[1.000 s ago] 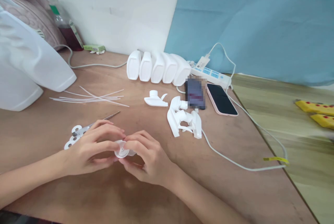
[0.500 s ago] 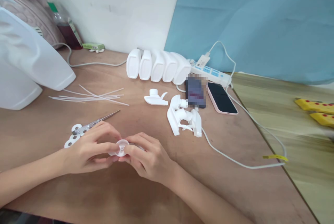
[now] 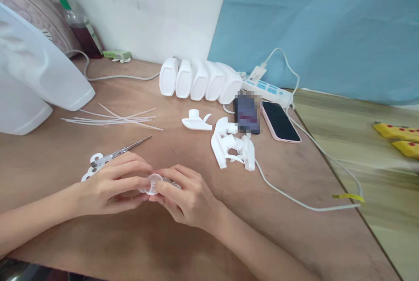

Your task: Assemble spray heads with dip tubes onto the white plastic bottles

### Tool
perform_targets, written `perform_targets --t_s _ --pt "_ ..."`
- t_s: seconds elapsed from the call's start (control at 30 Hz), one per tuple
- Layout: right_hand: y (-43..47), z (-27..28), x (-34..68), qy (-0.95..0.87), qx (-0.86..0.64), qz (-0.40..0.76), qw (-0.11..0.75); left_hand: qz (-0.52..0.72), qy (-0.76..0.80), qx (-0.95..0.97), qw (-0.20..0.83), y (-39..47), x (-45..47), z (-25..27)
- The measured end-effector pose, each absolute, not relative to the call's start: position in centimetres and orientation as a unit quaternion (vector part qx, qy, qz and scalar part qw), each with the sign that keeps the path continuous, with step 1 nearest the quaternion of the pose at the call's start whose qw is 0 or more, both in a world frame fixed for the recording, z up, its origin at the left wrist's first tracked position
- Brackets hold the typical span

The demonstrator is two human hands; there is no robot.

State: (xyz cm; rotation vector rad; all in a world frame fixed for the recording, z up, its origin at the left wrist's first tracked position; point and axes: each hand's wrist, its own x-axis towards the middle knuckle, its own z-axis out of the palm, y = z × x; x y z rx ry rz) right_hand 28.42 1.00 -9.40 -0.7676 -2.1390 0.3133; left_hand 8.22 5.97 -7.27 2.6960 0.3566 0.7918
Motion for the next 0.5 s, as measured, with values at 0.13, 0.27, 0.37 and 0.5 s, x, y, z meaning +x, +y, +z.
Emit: perform_targets --t_s 0.13,0.27,0.37,0.5 --pt "1.18 -9.39 28.37 -0.859 -0.298 0.130 0.395 0.261 0.113 0.948 0.140 6.24 8.21 -7.13" --pt "1.26 -9.37 28.36 -0.859 -0.293 0.154 0.391 0.234 0.127 0.953 0.146 6.25 8.43 -7.25" --pt "1.09 -9.50 28.31 -0.849 -0.310 0.160 0.398 0.227 0.157 0.948 0.160 6.08 8.66 -7.35" --pt "0.71 -9.81 28.17 -0.833 -0.341 0.096 0.426 0.215 0.161 0.955 0.126 5.85 8.66 -7.31"
